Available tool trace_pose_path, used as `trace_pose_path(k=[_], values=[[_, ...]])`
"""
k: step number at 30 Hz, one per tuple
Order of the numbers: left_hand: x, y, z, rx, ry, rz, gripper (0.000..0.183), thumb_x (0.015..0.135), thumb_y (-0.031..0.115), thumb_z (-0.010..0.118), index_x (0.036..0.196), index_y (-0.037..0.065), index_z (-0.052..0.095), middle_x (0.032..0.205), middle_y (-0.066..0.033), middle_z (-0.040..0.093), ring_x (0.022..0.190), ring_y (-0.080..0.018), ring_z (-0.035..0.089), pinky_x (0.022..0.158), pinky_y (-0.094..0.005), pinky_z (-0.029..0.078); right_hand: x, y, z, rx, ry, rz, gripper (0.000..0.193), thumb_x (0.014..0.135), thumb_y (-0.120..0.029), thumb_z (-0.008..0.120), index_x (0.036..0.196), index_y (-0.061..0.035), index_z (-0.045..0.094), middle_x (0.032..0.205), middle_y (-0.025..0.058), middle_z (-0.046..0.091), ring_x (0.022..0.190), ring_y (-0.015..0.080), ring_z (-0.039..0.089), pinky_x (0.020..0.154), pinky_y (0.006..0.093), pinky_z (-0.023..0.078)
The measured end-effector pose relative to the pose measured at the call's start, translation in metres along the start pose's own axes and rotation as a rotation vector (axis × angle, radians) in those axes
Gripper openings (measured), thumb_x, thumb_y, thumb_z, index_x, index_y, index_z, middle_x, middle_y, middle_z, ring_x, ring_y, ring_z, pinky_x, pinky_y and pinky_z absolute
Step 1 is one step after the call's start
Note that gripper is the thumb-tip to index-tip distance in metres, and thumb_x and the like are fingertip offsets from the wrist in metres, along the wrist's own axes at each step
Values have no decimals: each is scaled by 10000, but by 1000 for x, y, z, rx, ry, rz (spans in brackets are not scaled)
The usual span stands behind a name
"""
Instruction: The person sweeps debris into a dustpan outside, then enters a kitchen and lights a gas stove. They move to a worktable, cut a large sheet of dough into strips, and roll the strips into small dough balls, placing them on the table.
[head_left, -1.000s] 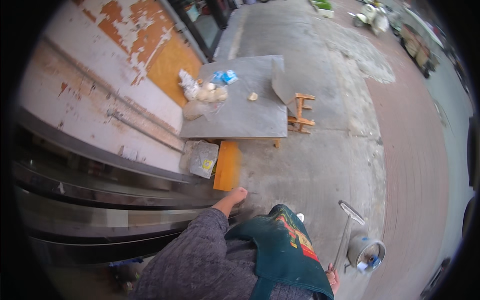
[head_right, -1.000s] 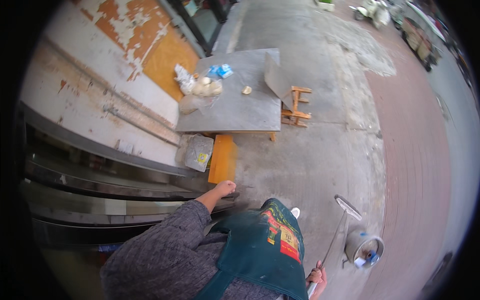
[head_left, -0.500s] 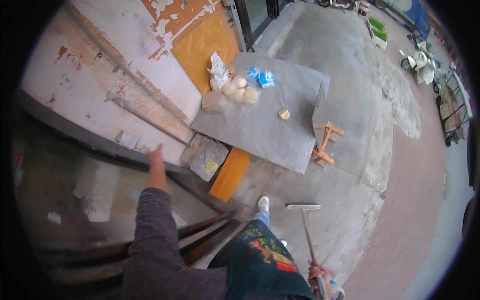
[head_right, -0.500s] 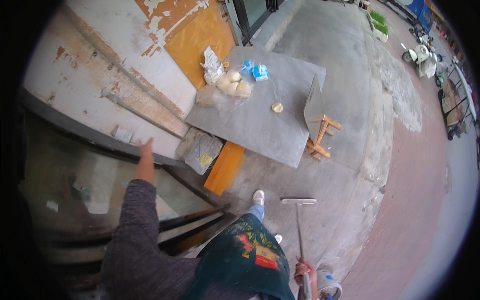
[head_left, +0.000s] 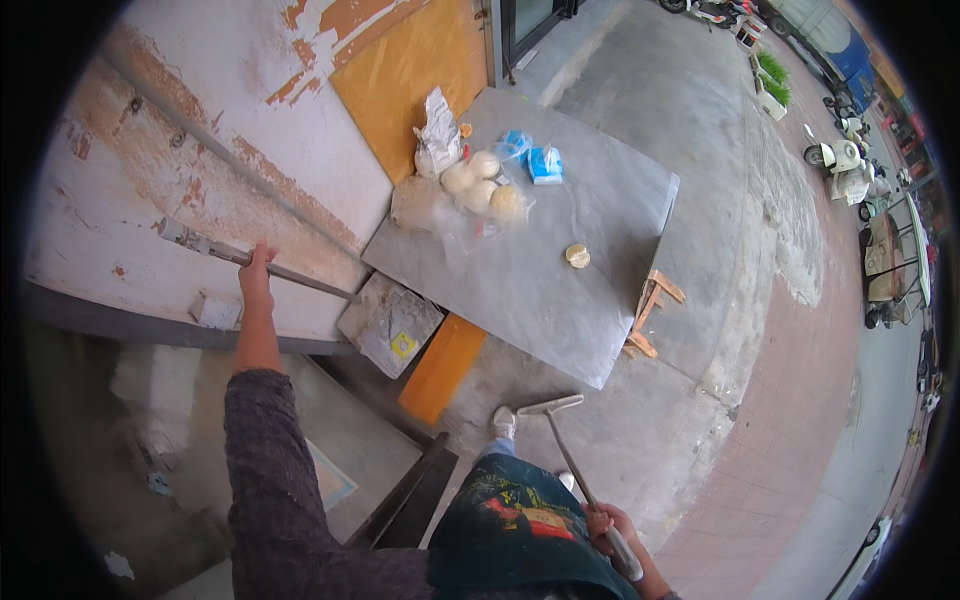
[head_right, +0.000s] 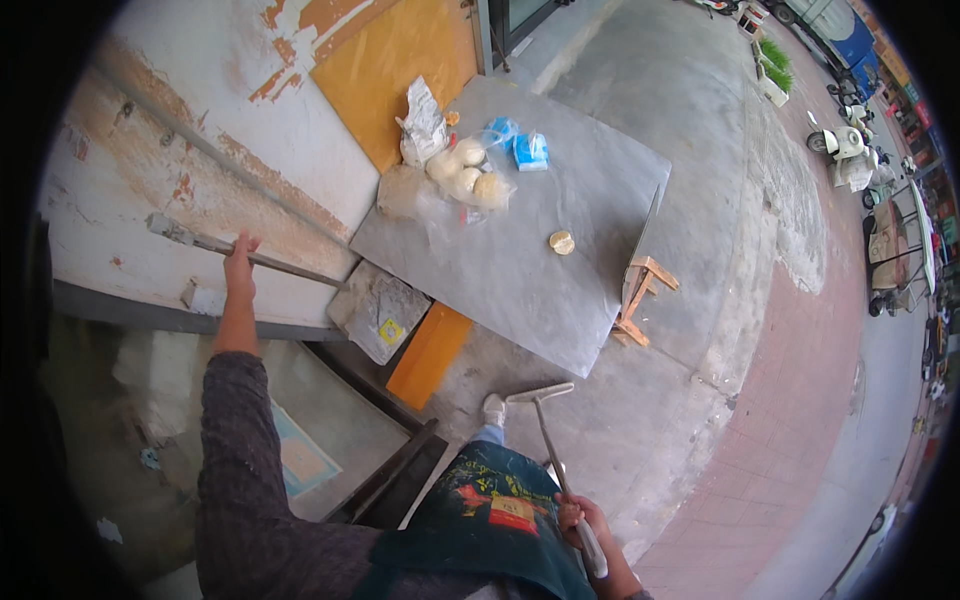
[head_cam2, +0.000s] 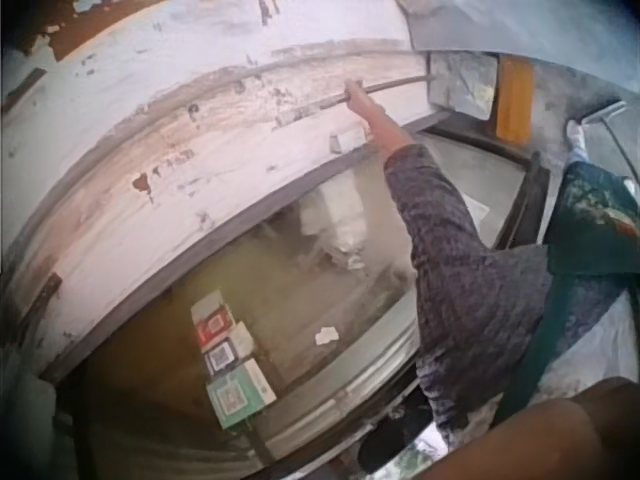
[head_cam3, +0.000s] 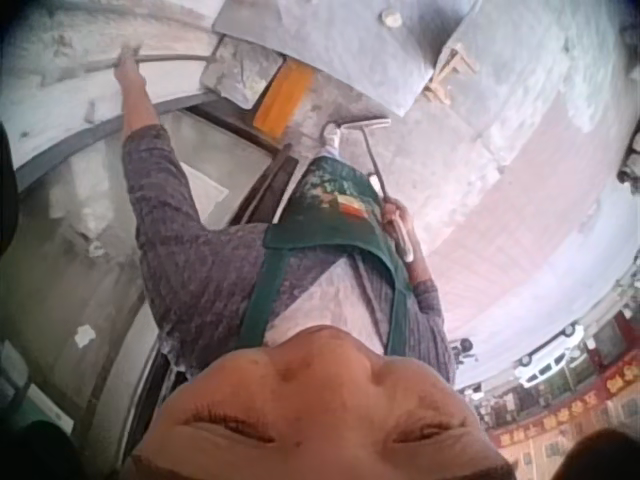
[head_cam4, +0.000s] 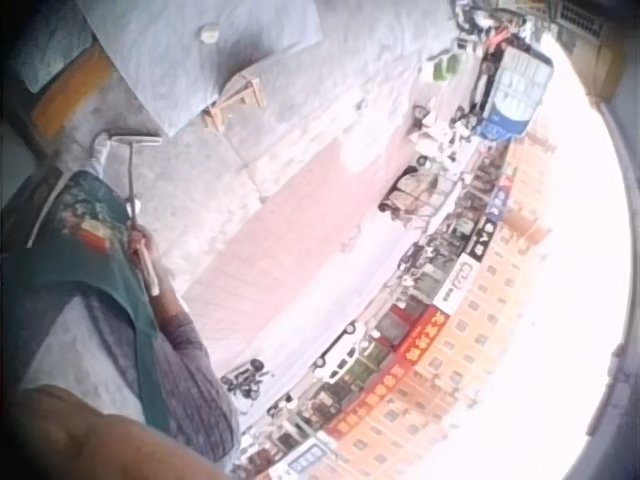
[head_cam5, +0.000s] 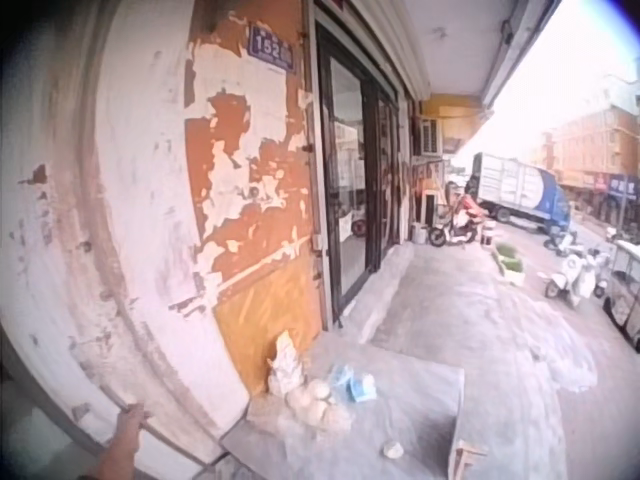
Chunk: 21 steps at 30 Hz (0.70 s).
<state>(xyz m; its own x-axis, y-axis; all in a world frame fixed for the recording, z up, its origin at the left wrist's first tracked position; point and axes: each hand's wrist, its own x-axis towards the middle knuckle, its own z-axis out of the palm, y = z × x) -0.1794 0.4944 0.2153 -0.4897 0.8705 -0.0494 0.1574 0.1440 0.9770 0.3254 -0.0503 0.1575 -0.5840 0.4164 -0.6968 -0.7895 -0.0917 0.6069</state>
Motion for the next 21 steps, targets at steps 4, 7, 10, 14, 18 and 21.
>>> trace_pose_path(k=[4, 7, 10, 14, 18, 21], values=[[-63, 9, 35, -176, 138, 246, 328, 803, 287, 622, 630, 24, 532, 531, -18, 482, 508, -105, 476, 520, -266, 402, 10, -7, 25, -94, 75, 11, 223, 899, -179, 423, 1030, -2, 459, 564, -38, 408, 446, 55, 420, 426, 199, 372], [-112, 50, 49, -43, 302, 249, 406, 819, 324, 592, 571, 13, 506, 514, -32, 486, 457, -110, 449, 449, -267, 375, 11, -13, 34, -209, 162, 24, 167, 891, -163, 444, 981, -22, 444, 551, -39, 394, 445, 53, 417, 421, 199, 368], [-149, 111, 46, -24, 409, 266, 438, 812, 356, 593, 561, 8, 504, 517, -36, 494, 452, -111, 432, 454, -275, 364, 8, -24, 44, -255, 205, 79, 213, 903, -154, 408, 1031, 13, 439, 589, -34, 392, 472, 51, 403, 454, 204, 367], [-225, 172, 35, -57, 460, 255, 407, 799, 344, 627, 540, 63, 488, 519, -3, 451, 474, -97, 383, 472, -257, 331, -1, -53, 60, -568, 234, 125, 214, 899, -145, 411, 1038, 15, 430, 615, -17, 405, 502, 61, 414, 470, 208, 362], [-328, 193, 37, -208, 461, 360, 352, 800, 331, 637, 576, 92, 510, 535, 25, 438, 510, -74, 376, 489, -229, 303, -20, -91, 72, -575, 298, 324, 135, 898, -159, 408, 969, -47, 435, 552, -45, 400, 469, 70, 420, 475, 222, 373], [-403, 185, 26, -202, 414, 325, 319, 800, 329, 640, 615, 98, 523, 539, 37, 454, 497, -53, 386, 464, -224, 297, -36, -112, 72, -526, 311, 443, 213, 903, -155, 377, 1037, -3, 443, 561, -48, 403, 470, 73, 410, 501, 217, 379]])
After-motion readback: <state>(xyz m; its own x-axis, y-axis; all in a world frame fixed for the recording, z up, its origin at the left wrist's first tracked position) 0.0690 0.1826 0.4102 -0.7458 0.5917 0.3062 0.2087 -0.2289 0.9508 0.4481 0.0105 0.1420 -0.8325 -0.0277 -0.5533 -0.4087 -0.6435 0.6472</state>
